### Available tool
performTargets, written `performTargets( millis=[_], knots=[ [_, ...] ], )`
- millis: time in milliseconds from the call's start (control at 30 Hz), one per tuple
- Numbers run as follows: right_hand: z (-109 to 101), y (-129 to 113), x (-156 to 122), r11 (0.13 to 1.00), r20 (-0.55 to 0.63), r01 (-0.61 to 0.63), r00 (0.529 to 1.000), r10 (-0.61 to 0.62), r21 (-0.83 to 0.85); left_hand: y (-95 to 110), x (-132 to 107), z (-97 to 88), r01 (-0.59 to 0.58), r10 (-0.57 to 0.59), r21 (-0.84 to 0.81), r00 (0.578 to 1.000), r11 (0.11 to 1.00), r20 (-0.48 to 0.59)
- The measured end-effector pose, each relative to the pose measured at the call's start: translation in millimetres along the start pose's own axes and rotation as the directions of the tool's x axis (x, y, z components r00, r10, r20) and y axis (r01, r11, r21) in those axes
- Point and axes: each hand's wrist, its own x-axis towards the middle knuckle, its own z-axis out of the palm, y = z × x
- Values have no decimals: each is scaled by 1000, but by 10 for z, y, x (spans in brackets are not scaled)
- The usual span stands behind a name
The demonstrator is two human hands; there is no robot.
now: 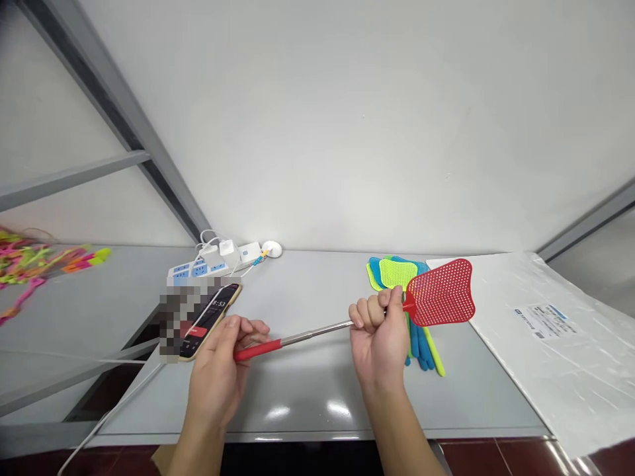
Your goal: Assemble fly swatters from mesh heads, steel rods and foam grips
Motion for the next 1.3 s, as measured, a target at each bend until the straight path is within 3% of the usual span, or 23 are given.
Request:
performTargets(
  millis=[167, 333, 500, 567, 700, 767, 833, 867, 933, 1000, 1067, 1167, 1233, 1300],
  knots=[
    [47, 76, -62, 993, 44, 85, 996, -81, -79, -64, 1, -6, -15, 17, 43, 999, 999, -48],
    [89, 45, -149, 983, 101, 101, 991, -86, -152, -92, -51, -83, 48, -61, 187, 996, 981, 64],
    [113, -12, -26, 991, 179, 2, 984, 22, -132, -85, -165, -174, 175, -245, 361, 956, 916, 158],
    [100, -62, 112, 991, 208, -65, 974, 89, -119, -77, -241, -114, 120, -223, 434, 955, 893, 194],
    [47, -164, 365, 982, 216, -153, 961, 174, -111, -59, -394, 118, -169, 36, 521, 966, 837, 254],
    [22, -171, 422, 984, 221, -146, 961, 166, -102, -73, -431, 191, -210, 61, 531, 957, 821, 284],
    [10, -141, 431, 983, 249, -153, 953, 173, -97, -129, -436, 200, -115, -59, 512, 948, 851, 311],
    [11, -114, 422, 980, 266, -169, 945, 191, -102, -174, -429, 184, -1, -170, 472, 932, 882, 319],
    [29, -50, 388, 967, 292, -217, 924, 248, -133, -291, -404, 133, 321, -419, 307, 839, 896, 345],
    [60, 16, 343, 948, 311, -268, 898, 311, -174, -413, -373, 79, 611, -594, 108, 690, 784, 413],
    [93, 73, 295, 927, 331, -310, 870, 366, -211, -509, -349, 37, 782, -668, -29, 550, 622, 502],
    [119, 139, 242, 897, 364, -346, 826, 430, -274, -590, -340, 10, 908, -631, -109, 364, 405, 685],
    [110, 172, 227, 882, 385, -345, 804, 454, -320, -616, -352, 15, 933, -572, -141, 317, 331, 757],
    [82, 198, 230, 873, 396, -338, 791, 466, -352, -625, -366, 36, 926, -582, -152, 338, 346, 739]
  ],
)
